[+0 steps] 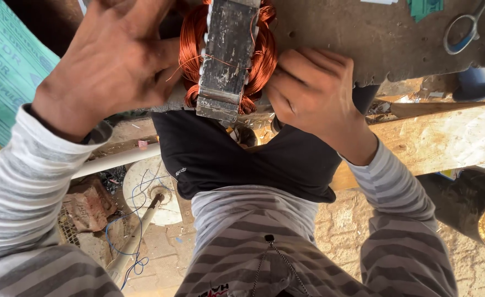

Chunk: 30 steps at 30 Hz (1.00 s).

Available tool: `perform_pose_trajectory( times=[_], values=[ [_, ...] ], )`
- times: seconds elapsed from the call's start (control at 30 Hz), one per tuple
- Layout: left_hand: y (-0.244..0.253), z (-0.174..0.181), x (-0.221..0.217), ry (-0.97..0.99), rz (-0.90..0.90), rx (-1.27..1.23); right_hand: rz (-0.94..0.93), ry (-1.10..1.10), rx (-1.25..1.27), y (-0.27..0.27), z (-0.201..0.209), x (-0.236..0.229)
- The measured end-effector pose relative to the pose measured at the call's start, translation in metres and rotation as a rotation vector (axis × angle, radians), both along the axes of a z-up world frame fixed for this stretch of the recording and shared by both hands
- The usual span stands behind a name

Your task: The person winds enameled copper wire by hand around a metal core held on the workbench, pulling loops of wire tight and turning the core as they wrap. They continue winding successive loops and adjust the wire bundle around the core throughout the clip.

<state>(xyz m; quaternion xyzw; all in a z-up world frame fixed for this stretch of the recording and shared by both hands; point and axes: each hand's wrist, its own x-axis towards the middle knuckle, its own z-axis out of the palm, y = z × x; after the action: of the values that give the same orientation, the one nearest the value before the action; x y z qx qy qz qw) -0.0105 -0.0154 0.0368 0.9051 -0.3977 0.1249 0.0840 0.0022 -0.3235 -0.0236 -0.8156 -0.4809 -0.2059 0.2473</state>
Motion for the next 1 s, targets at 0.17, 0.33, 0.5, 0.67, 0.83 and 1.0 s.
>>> perform_pose_trajectory(
  times=[0.17,0.33,0.5,0.67,0.83,1.0],
  values=[
    [-0.005,0.006,-0.001,-0.008,-0.058,-0.058,-0.025,-0.007,0.341,0.009,0.003,-0.005],
    [-0.011,0.000,0.000,-0.066,-0.011,-0.034,-0.017,0.033,0.390,0.020,-0.006,0.000],
    [-0.006,-0.015,-0.003,-0.143,0.023,-0.018,-0.081,-0.001,0.353,0.022,-0.012,-0.001],
    [0.003,-0.022,-0.005,-0.140,0.005,-0.037,-0.178,-0.045,0.332,0.025,-0.015,-0.005],
    [0.013,-0.039,-0.002,-0.098,-0.015,-0.089,-0.235,0.061,0.285,0.024,-0.006,-0.013],
    [0.000,-0.029,0.002,-0.112,0.003,-0.135,-0.131,0.249,0.364,0.030,0.009,-0.004]
  ],
)
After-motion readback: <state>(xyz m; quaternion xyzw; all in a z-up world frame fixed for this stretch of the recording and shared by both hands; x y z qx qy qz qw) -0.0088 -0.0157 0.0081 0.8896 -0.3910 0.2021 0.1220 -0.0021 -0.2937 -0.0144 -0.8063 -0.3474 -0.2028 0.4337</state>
